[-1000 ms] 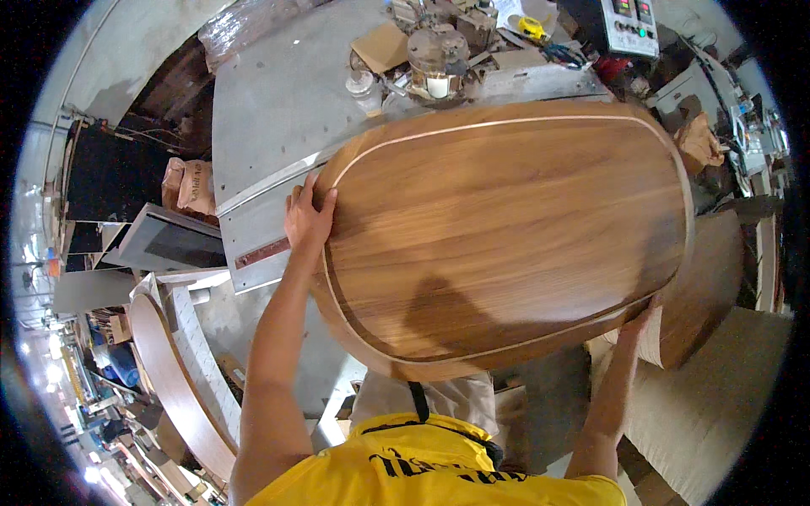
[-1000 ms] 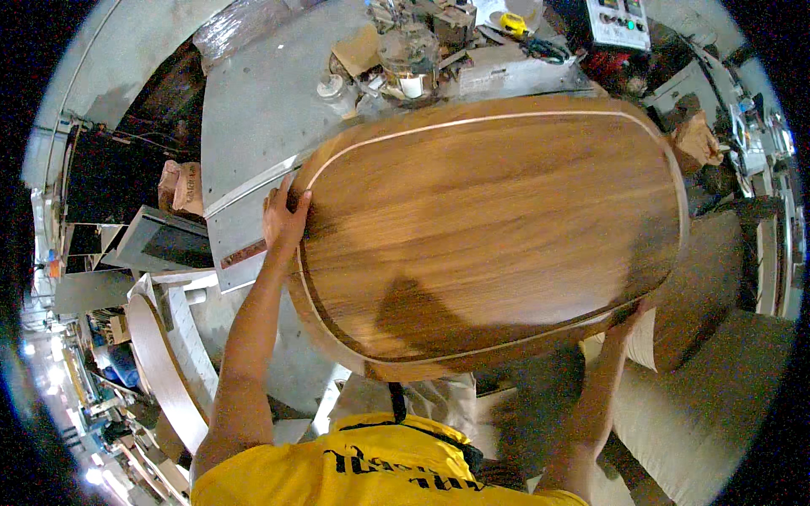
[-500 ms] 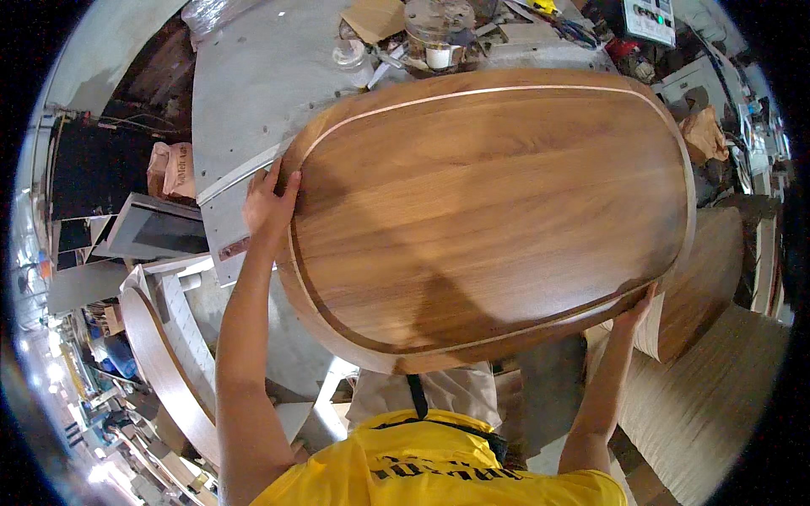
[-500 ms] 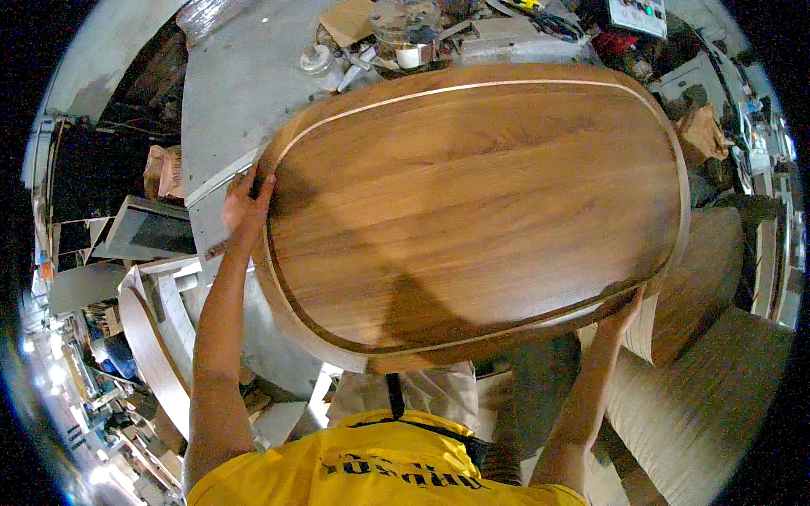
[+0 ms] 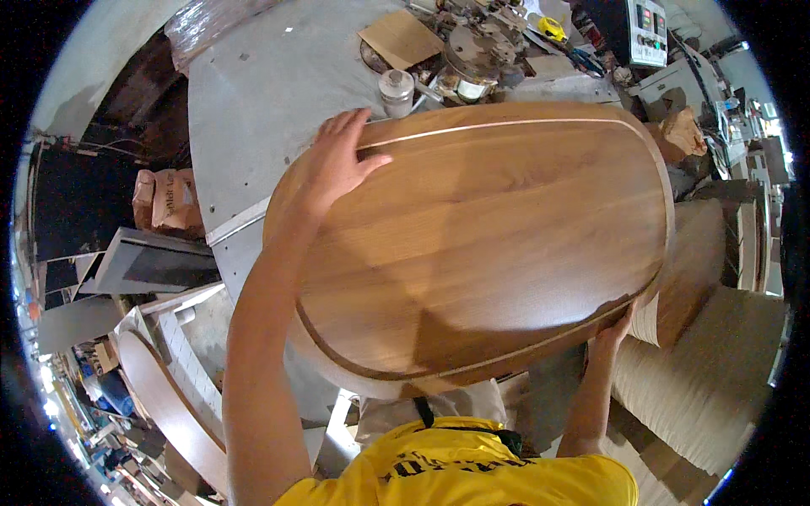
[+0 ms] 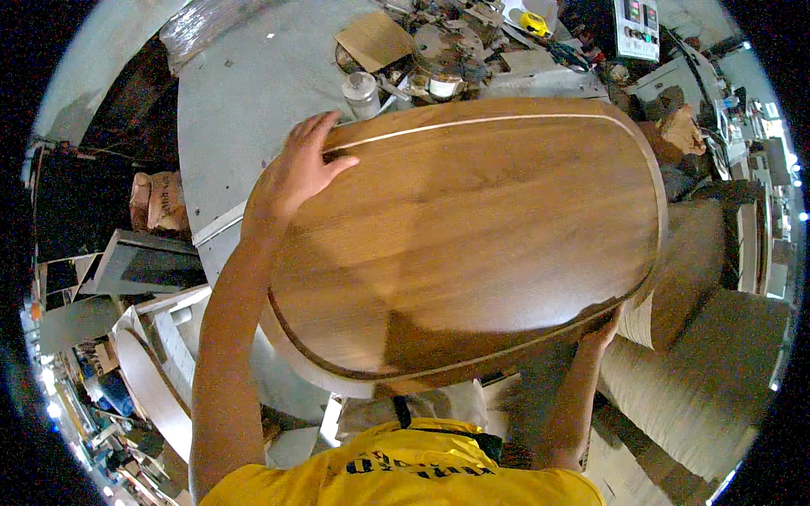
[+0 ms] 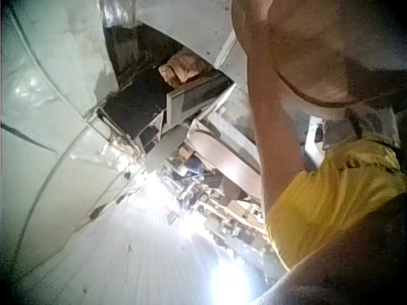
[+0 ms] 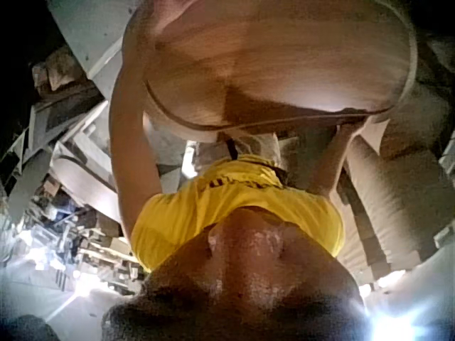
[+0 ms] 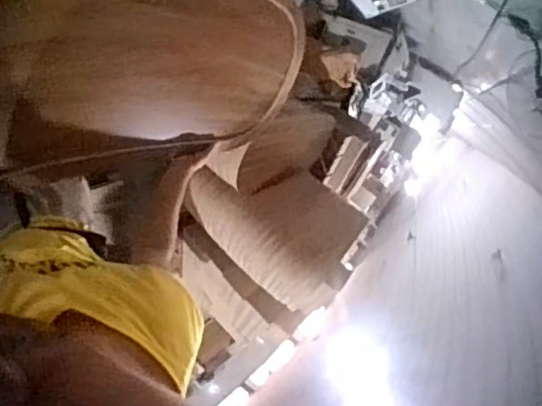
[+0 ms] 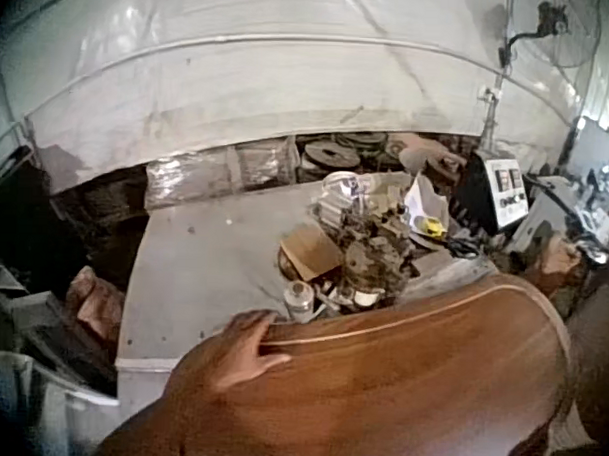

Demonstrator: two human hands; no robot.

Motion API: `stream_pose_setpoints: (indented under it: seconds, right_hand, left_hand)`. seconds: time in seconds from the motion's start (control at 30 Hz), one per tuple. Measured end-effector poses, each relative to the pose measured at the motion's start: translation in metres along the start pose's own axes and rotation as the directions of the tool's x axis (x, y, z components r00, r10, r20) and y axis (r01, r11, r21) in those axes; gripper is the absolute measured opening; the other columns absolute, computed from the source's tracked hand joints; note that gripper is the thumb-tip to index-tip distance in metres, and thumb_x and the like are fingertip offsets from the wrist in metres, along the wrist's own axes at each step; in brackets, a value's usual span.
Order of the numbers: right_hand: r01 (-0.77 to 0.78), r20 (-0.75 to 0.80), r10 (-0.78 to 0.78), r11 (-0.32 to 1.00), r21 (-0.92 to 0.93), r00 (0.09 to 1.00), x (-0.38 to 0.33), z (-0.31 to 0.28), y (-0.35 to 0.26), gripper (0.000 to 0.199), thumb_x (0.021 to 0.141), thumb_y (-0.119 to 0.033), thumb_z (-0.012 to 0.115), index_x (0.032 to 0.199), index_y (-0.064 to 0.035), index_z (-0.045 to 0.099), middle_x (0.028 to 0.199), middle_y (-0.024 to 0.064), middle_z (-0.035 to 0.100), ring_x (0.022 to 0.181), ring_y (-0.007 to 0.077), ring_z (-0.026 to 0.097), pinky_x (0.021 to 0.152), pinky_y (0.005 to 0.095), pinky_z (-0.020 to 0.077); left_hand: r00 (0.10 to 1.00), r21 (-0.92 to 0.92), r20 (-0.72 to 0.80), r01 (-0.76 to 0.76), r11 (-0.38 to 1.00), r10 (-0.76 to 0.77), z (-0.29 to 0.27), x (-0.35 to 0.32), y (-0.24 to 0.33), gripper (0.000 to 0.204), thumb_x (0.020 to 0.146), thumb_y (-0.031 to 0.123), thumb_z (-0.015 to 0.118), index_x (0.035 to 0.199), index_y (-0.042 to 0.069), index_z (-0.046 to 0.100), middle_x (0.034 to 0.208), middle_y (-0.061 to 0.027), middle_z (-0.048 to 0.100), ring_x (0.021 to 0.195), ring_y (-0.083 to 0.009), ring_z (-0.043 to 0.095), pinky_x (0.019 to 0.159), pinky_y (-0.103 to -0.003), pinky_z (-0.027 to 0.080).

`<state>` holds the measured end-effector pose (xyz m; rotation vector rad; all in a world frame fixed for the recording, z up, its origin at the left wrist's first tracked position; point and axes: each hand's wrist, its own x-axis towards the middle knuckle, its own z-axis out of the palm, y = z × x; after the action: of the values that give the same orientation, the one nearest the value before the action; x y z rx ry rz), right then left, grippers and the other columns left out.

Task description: The person applies a wooden edge banding strip to the perimeter of an oval tabletop, using a heat gun to activate the adhesive and shears to trim the strip.

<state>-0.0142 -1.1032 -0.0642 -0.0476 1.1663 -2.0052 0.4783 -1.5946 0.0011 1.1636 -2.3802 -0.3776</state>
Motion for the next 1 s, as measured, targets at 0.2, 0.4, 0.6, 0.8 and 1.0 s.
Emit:
stream_pose_setpoints:
  seconds: [0.2, 0.4, 0.6, 0.8, 1.0]
  right_hand:
    - [0.126, -0.442, -0.129, 0.991, -0.037, 0.887, -0.022, 0.006, 0.022, 0.025, 0.101, -0.035, 0.063, 0.106, -0.0122, 0.071, 0.084, 0.0012, 0.069, 0.066, 0.0134, 0.064, 0.054, 0.0295, 0.0548]
    - [0.033, -0.500, -0.107, 0.987, -0.155, 0.859, -0.066, 0.031, 0.041, 0.025, 0.100, -0.039, 0.063, 0.100, -0.0156, 0.072, 0.078, -0.0013, 0.068, 0.064, 0.0146, 0.065, 0.053, 0.0299, 0.0542]
    - [0.018, -0.470, -0.074, 0.992, -0.122, 0.880, -0.100, 0.037, 0.058, 0.026, 0.099, -0.040, 0.066, 0.096, -0.0150, 0.072, 0.078, -0.0023, 0.067, 0.065, 0.0127, 0.063, 0.056, 0.0300, 0.0548]
    - [-0.065, -0.671, -0.005, 0.995, -0.080, 0.741, -0.132, 0.101, 0.087, 0.038, 0.097, -0.055, 0.061, 0.095, -0.0167, 0.064, 0.068, -0.0018, 0.056, 0.057, 0.0169, 0.057, 0.052, 0.0314, 0.0497]
    - [-0.003, -0.782, -0.039, 0.999, -0.052, 0.622, -0.169, 0.101, 0.125, 0.046, 0.094, -0.055, 0.063, 0.114, -0.0138, 0.063, 0.101, 0.0034, 0.061, 0.092, 0.0231, 0.061, 0.079, 0.0413, 0.0534]
  left_hand:
    - [0.996, 0.061, 0.032, -0.088, 0.994, 0.086, 0.019, 0.020, -0.028, 0.055, 0.083, 0.049, 0.076, 0.118, 0.007, 0.069, 0.115, -0.0113, 0.068, 0.116, -0.0336, 0.057, 0.105, -0.046, 0.044]
    - [0.976, 0.158, -0.137, -0.146, 0.976, 0.169, 0.002, 0.004, -0.046, 0.050, 0.076, 0.046, 0.084, 0.105, 0.008, 0.073, 0.102, -0.0100, 0.072, 0.105, -0.0342, 0.059, 0.096, -0.046, 0.045]
    - [0.999, 0.211, -0.009, -0.031, 0.977, 0.033, -0.021, 0.000, -0.056, 0.054, 0.075, 0.051, 0.083, 0.103, 0.006, 0.074, 0.105, -0.0143, 0.071, 0.107, -0.0357, 0.059, 0.098, -0.048, 0.044]
    - [0.986, 0.206, 0.165, -0.050, 0.977, 0.015, 0.006, 0.042, 0.005, 0.082, 0.076, 0.066, 0.076, 0.122, 0.000, 0.061, 0.117, -0.0197, 0.066, 0.116, -0.0410, 0.060, 0.096, -0.050, 0.051]
    - [0.965, 0.305, 0.257, -0.138, 0.942, 0.058, 0.014, 0.060, -0.022, 0.074, 0.076, 0.073, 0.071, 0.111, 0.008, 0.065, 0.128, -0.0212, 0.063, 0.114, -0.0425, 0.062, 0.092, -0.050, 0.054]
